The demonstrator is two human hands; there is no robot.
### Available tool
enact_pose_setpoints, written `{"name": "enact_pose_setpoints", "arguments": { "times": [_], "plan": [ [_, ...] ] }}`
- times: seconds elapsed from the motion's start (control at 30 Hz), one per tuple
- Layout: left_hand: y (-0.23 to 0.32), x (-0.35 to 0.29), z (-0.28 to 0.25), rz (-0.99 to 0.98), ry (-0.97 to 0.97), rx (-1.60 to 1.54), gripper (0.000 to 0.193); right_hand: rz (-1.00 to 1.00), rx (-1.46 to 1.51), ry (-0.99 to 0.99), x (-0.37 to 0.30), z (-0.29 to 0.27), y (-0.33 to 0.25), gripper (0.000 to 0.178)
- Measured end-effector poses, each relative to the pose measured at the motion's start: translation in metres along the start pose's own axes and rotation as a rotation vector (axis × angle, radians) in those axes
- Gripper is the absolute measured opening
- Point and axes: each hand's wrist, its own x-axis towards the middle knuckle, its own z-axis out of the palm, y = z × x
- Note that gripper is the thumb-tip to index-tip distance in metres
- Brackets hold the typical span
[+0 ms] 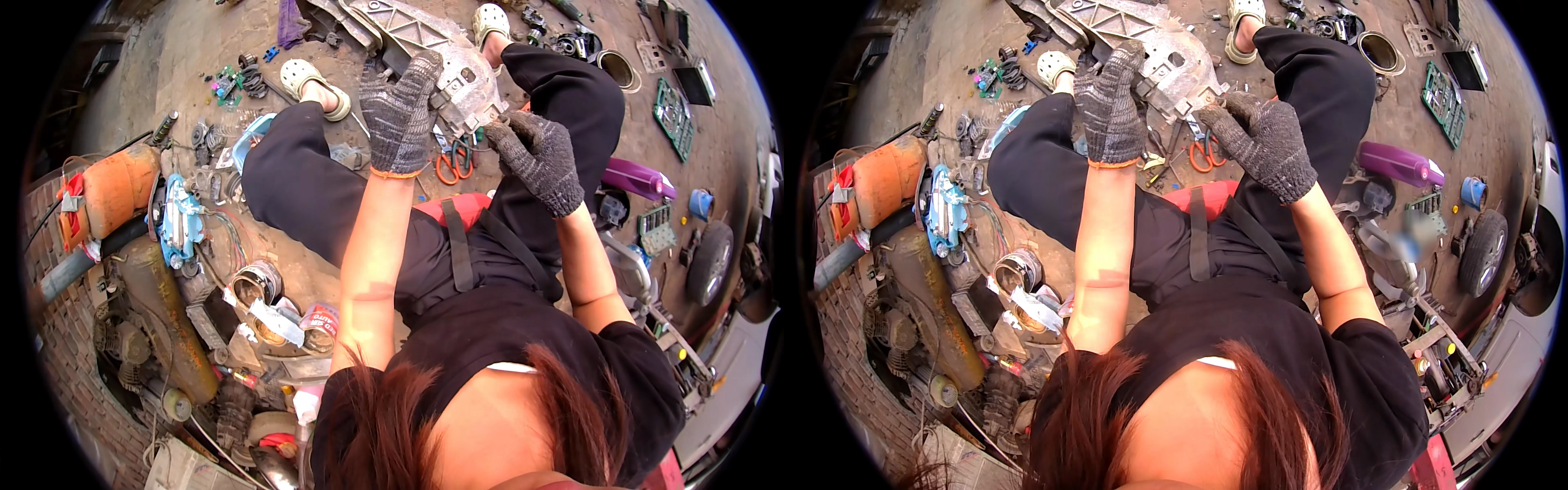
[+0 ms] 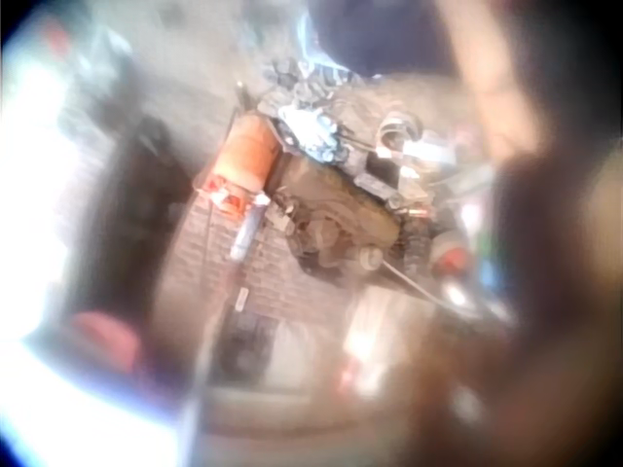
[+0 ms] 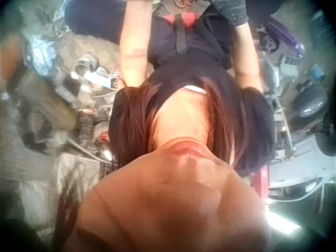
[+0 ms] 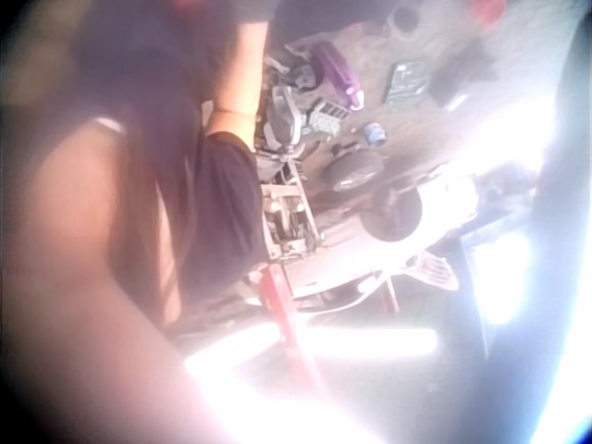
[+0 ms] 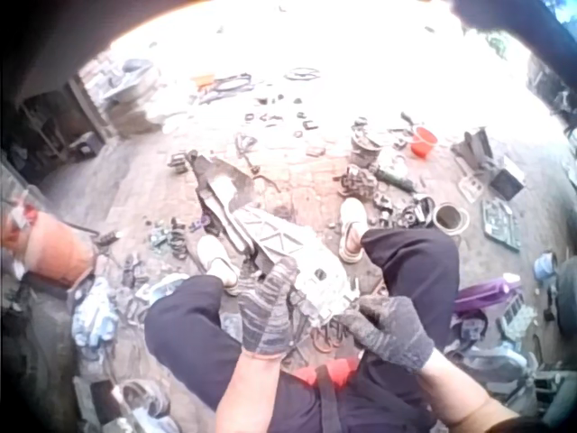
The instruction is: The person sits on the floor and uses pliers and a screwdriver to manipulate and adjust small mechanical components. They repeatedly grip, twist, and pry parts while seated among scattered tools and debris.
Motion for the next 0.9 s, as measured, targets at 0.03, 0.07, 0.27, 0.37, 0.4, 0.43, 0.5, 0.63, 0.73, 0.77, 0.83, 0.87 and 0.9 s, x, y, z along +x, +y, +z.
{"name": "enact_pose_setpoints", "arguments": {
  "times": [0.03, 0.07, 0.27, 0.37, 0.4, 0.43, 0.5, 0.63, 0.73, 0.77, 0.83, 0.87, 0.9],
  "plan": [
    [0.002, 0.001, 0.0, 0.026, -0.027, 0.058, 0.023, 0.006, -0.013, -0.009, 0.001, 0.0, -0.001, 0.021],
    [0.005, 0.002, 0.0, 0.052, -0.052, 0.118, 0.024, 0.013, -0.024, -0.018, 0.001, 0.001, -0.001, 0.021],
    [0.008, 0.009, -0.01, 0.193, -0.208, 0.448, 0.023, 0.022, -0.164, -0.079, 0.005, 0.005, 0.004, 0.024],
    [0.003, 0.017, -0.024, -0.122, -0.154, 0.146, 0.023, 0.116, 0.033, -0.177, 0.007, 0.004, 0.0, 0.026],
    [0.006, 0.022, -0.027, -0.221, -0.143, -0.018, 0.026, 0.107, 0.143, -0.161, 0.007, 0.008, 0.003, 0.029],
    [-0.011, 0.029, -0.048, -0.12, -0.16, 0.017, 0.029, 0.132, 0.241, -0.167, 0.007, 0.013, 0.008, 0.03],
    [-0.007, 0.033, -0.051, -0.307, -0.078, -0.242, 0.03, 0.24, 0.399, -0.224, 0.014, 0.012, 0.006, 0.031],
    [-0.008, 0.028, -0.054, -0.296, -0.155, -0.252, 0.032, 0.204, 0.528, -0.058, 0.02, 0.025, 0.026, 0.036],
    [-0.014, 0.026, -0.063, -0.312, -0.173, -0.2, 0.037, 0.242, 0.662, -0.062, 0.027, 0.032, 0.017, 0.04],
    [-0.012, 0.025, -0.061, -0.29, -0.21, -0.145, 0.04, 0.23, 0.636, -0.071, 0.03, 0.033, 0.016, 0.04],
    [-0.01, 0.02, -0.056, -0.228, -0.135, 0.014, 0.042, 0.244, 0.595, -0.069, 0.033, 0.045, 0.032, 0.041],
    [-0.007, 0.021, -0.056, -0.136, -0.17, 0.226, 0.044, 0.305, 0.695, -0.072, 0.032, 0.051, 0.037, 0.041],
    [-0.005, 0.023, -0.056, -0.044, -0.203, 0.438, 0.047, 0.366, 0.796, -0.076, 0.031, 0.056, 0.041, 0.042]
  ]
}}
